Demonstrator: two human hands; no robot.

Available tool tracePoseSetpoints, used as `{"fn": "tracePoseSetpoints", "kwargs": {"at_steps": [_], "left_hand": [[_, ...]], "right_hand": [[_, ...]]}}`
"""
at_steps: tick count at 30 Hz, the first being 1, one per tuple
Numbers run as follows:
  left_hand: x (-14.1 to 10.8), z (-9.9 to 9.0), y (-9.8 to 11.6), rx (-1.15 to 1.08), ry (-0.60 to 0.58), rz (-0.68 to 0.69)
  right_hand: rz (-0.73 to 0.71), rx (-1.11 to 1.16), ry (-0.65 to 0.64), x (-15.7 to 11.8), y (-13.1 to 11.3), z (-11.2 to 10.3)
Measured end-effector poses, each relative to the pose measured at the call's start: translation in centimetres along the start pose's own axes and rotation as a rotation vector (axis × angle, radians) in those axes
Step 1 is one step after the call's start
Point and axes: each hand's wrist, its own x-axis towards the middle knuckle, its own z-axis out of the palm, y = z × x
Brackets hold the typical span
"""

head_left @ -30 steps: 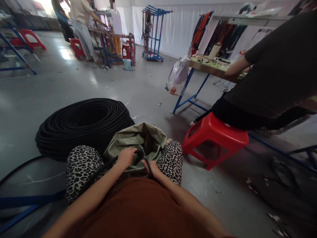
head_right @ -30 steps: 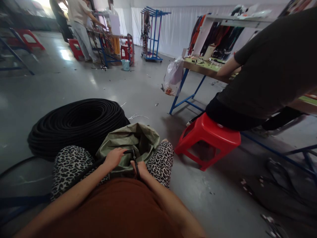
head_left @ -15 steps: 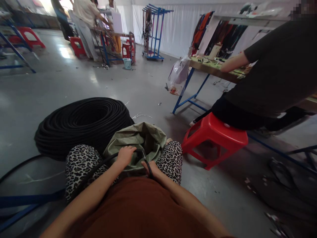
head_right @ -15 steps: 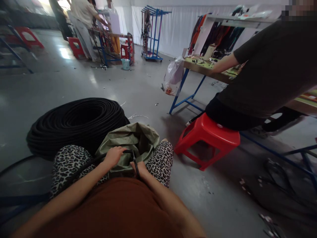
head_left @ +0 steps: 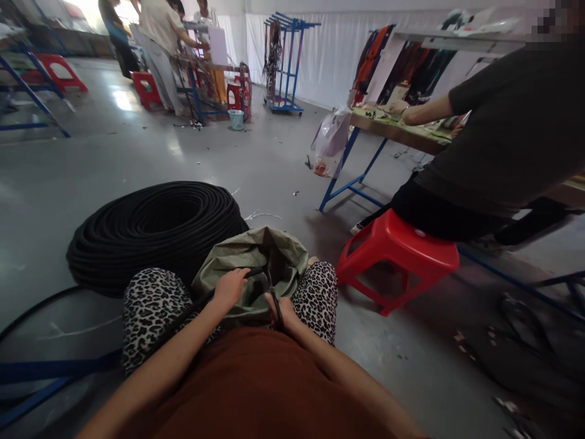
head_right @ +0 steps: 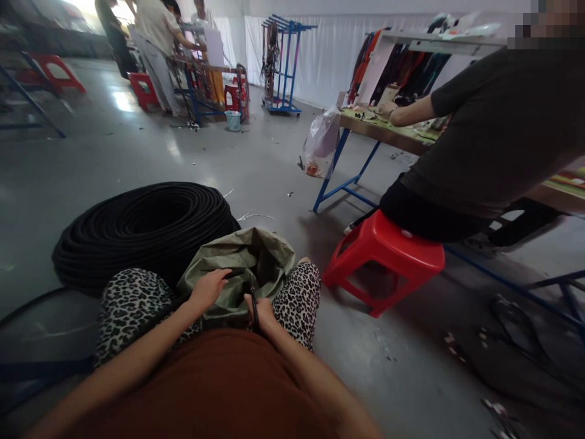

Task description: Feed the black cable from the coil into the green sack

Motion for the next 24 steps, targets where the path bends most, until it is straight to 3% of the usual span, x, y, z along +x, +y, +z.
{"fn": "tracePoseSetpoints", "kwargs": {"at_steps": [4, 10, 24], "left_hand": [[-0.4, -0.3, -0.2, -0.077, 0.044, -0.067], [-0.6, -0.2, 0.0, -0.092, 0.063, -0.015], [-0.8, 0.4, 0.5, -0.065, 0.052, 0.066]], "right_hand": [[0.116, 0.099, 0.021, 0.0, 0.0, 0.2], [0.011, 0.042, -0.076, 1.3, 1.6, 0.3], [-0.039, -0.011, -0.09, 2.0, 2.2, 0.3]]}}
